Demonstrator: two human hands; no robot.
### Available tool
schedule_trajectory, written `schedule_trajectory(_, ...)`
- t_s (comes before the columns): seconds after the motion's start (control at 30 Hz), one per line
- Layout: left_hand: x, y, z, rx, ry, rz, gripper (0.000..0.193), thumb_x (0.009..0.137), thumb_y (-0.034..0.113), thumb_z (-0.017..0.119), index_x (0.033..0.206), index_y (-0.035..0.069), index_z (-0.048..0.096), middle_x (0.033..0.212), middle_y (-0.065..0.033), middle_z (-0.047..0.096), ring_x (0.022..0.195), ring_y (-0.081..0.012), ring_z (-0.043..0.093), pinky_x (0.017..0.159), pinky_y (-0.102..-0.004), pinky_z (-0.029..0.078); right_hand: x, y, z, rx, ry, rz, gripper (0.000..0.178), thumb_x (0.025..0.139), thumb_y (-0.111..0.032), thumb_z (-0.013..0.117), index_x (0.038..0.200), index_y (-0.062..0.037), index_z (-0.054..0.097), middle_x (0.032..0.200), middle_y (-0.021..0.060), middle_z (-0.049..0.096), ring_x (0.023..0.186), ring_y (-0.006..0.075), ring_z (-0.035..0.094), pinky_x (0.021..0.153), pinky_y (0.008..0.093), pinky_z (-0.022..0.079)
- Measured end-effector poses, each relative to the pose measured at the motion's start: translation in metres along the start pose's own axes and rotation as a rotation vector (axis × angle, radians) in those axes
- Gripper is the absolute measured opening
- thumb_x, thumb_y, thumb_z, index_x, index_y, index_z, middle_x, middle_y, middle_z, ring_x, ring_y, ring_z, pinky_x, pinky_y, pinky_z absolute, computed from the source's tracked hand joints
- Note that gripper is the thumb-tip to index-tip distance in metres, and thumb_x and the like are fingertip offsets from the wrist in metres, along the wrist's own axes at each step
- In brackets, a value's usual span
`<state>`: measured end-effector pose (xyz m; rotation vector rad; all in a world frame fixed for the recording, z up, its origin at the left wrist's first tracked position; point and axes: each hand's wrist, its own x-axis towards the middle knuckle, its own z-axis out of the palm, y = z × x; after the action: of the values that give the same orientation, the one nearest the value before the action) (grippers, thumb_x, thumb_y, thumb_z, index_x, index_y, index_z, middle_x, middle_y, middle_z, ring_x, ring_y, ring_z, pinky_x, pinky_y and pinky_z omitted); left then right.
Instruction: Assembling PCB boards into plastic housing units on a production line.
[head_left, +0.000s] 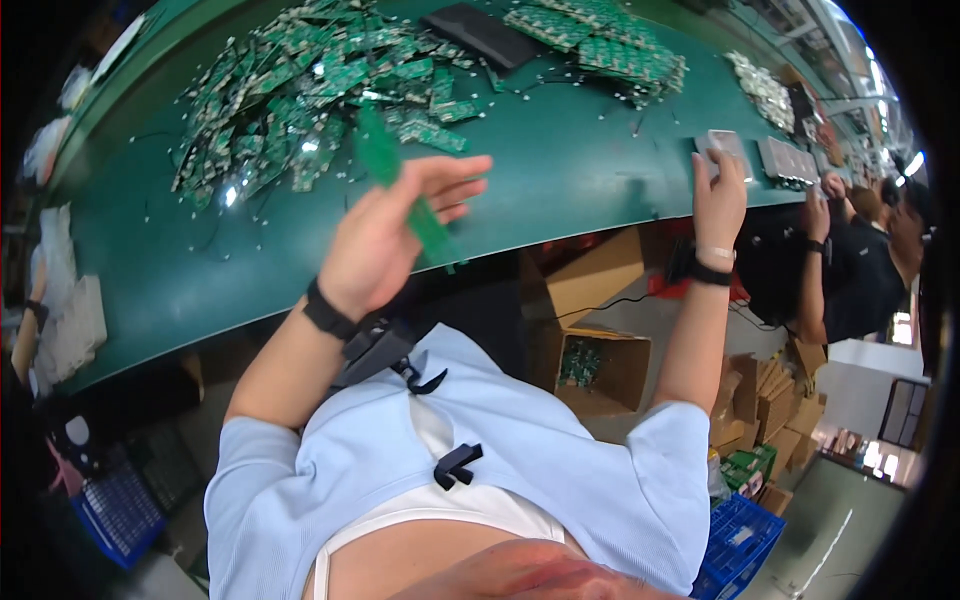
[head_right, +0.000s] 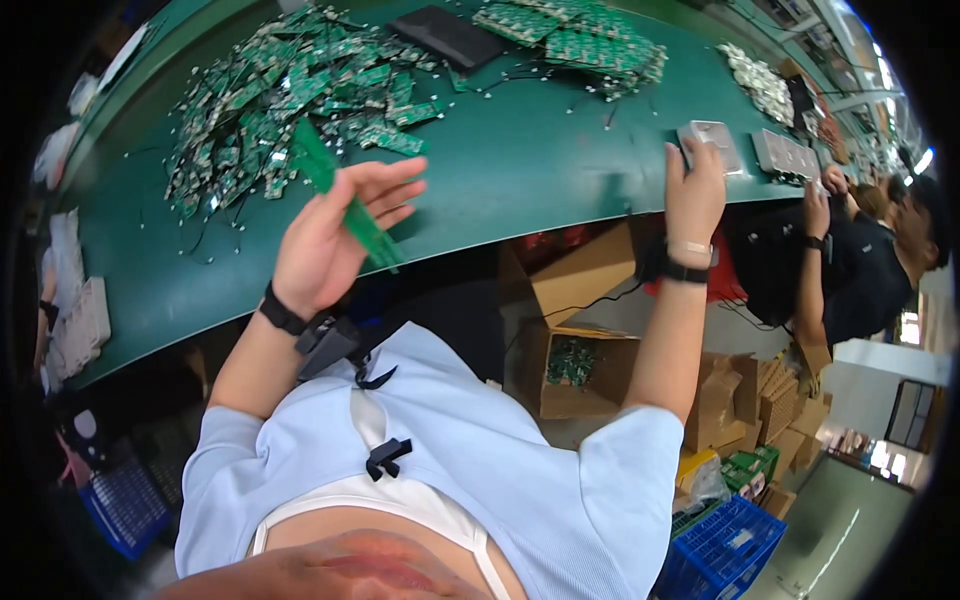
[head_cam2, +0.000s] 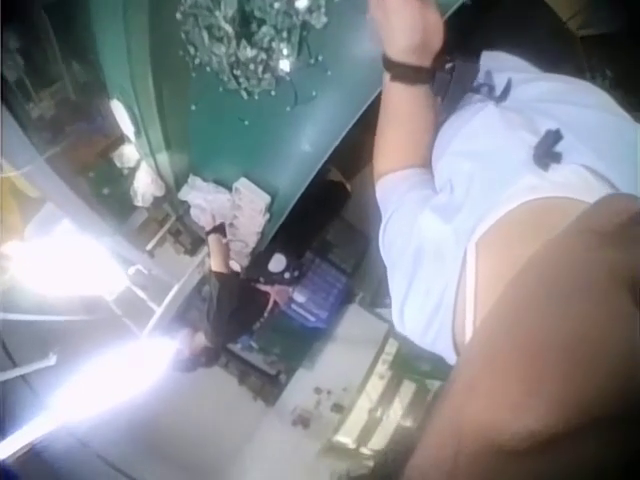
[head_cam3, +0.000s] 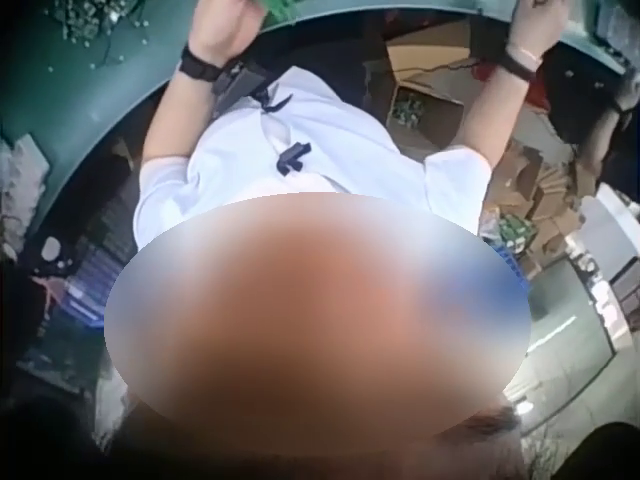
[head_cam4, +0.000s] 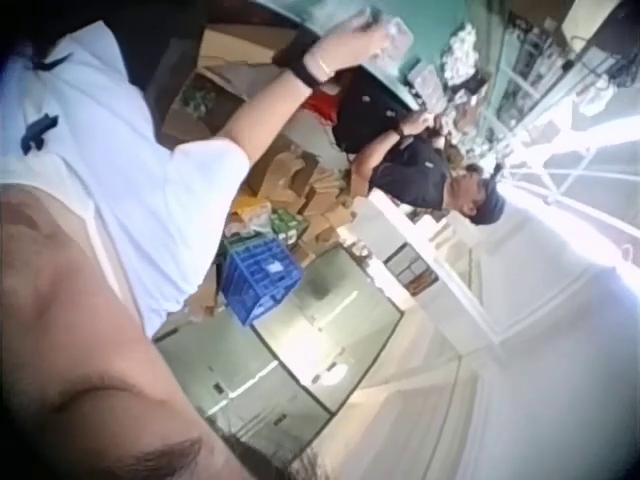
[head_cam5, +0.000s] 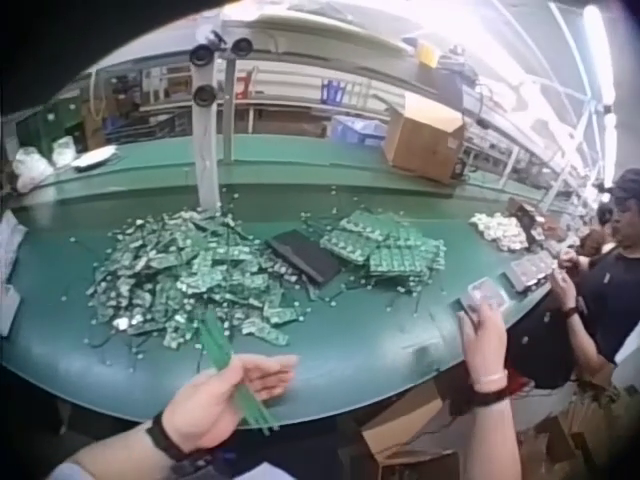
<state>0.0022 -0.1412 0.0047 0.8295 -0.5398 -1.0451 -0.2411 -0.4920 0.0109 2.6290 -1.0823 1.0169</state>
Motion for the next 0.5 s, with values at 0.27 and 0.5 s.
schedule_trajectory(0.27, 0.016, -0.071, 0.060, 0.616, -0.379, 0.183, 0.045, 0.113, 0.037, 0.039, 0.131, 0.006, 0.066, 0.157, -0.0159, 0.047, 0.138, -0.0332, 0.052, 0.120, -0.0468, 0.033, -0.141, -0.161, -0.067, 1.110, -0.605, -0.004, 0.032, 0.099, -0.014, 0.066, 0.126, 0.0037, 0.064, 0.111, 0.0103, 0.071, 0.098, 0.0203, 0.069, 0.093, 0.0304, 0.052)
schedule_trajectory(0.5, 0.016, -0.149, 0.071, 0.657, -0.572, -0.624, 0.042, 0.106, 0.033, 0.056, 0.135, 0.002, 0.060, 0.141, -0.0187, 0.057, 0.120, -0.0317, 0.062, 0.101, -0.0440, 0.049, -0.259, -0.107, -0.025, 1.425, -0.614, 0.792, 0.018, 0.106, -0.017, 0.059, 0.112, -0.0002, 0.063, 0.096, 0.0057, 0.069, 0.083, 0.0183, 0.066, 0.079, 0.0299, 0.053)
